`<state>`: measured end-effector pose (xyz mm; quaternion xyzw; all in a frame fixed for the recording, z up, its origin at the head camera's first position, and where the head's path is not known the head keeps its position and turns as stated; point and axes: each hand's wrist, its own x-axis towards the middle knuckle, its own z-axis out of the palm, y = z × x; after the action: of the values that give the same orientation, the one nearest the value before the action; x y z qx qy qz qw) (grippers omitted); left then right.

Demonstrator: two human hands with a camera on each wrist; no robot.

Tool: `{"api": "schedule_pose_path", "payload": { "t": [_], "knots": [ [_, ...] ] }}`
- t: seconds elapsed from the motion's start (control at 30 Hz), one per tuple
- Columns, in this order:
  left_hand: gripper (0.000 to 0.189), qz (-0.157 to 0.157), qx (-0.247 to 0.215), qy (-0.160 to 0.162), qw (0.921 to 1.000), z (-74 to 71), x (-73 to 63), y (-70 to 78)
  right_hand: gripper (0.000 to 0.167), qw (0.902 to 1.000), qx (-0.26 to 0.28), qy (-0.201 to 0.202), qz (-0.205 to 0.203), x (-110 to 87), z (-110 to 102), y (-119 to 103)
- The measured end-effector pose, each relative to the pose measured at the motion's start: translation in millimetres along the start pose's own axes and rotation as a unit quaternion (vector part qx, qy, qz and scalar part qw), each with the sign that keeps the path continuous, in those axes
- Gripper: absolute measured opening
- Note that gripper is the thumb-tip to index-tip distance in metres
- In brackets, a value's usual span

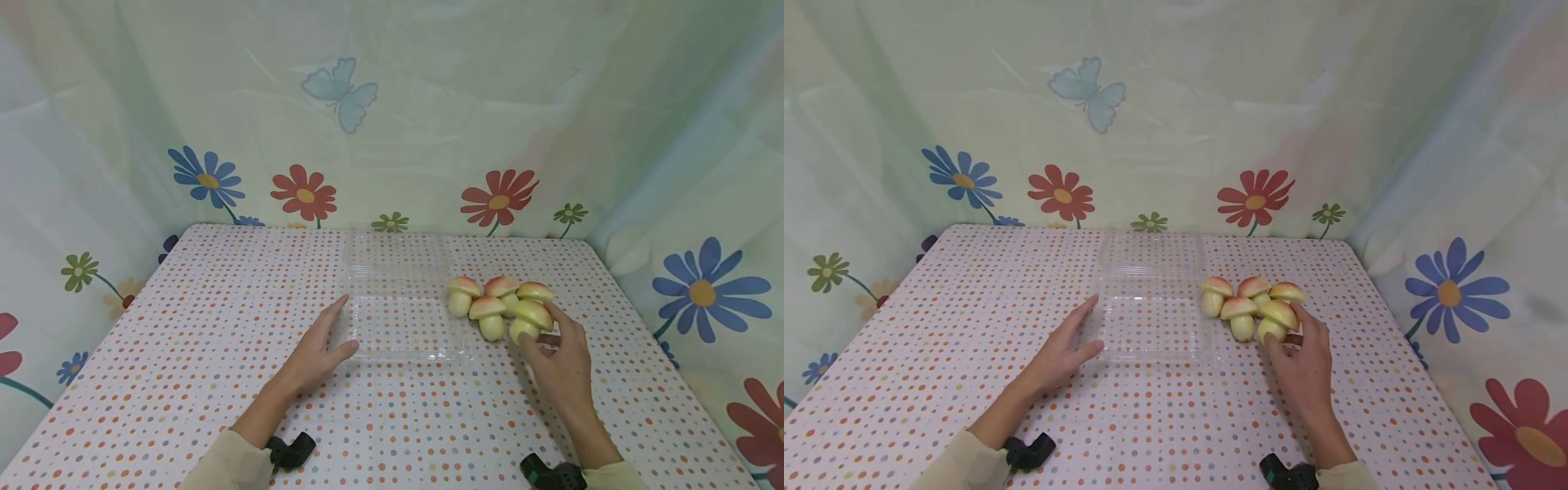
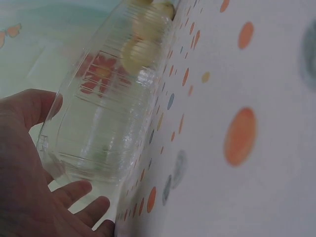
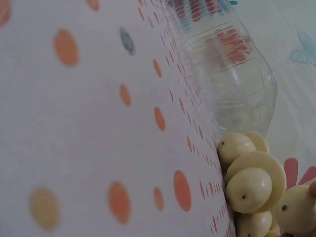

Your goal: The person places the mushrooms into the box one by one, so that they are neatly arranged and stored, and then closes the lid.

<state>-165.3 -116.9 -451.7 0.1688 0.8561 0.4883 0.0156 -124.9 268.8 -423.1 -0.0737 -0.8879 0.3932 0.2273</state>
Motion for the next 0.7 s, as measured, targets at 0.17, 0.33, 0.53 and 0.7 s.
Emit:
{"api": "schedule_pose_path", "payload": {
  "t": [0.17, 0.33, 0.53, 0.7],
  "knots": [
    [0.082, -0.001, 0.001, -0.002, 1.0000, 0.0, 0.1, -0.3, 0.068, 1.0000, 0.007, -0.005, -0.001, 1.6, -0.2, -4.1],
    [0.082, -0.005, 0.003, -0.004, 1.0000, -0.3, 0.7, -0.2, 0.067, 0.9997, 0.019, -0.012, -0.008, 4.1, 1.3, -8.7],
    [0.082, -0.015, 0.001, -0.009, 0.9998, -1.0, 0.5, 0.9, 0.068, 0.9992, 0.022, -0.023, -0.025, 7.5, 3.4, -15.2],
    [0.082, -0.013, -0.003, -0.011, 0.9999, -0.9, 1.1, 0.4, 0.069, 0.9988, 0.022, -0.029, -0.032, 9.2, 6.0, -19.2]
  ]
}}
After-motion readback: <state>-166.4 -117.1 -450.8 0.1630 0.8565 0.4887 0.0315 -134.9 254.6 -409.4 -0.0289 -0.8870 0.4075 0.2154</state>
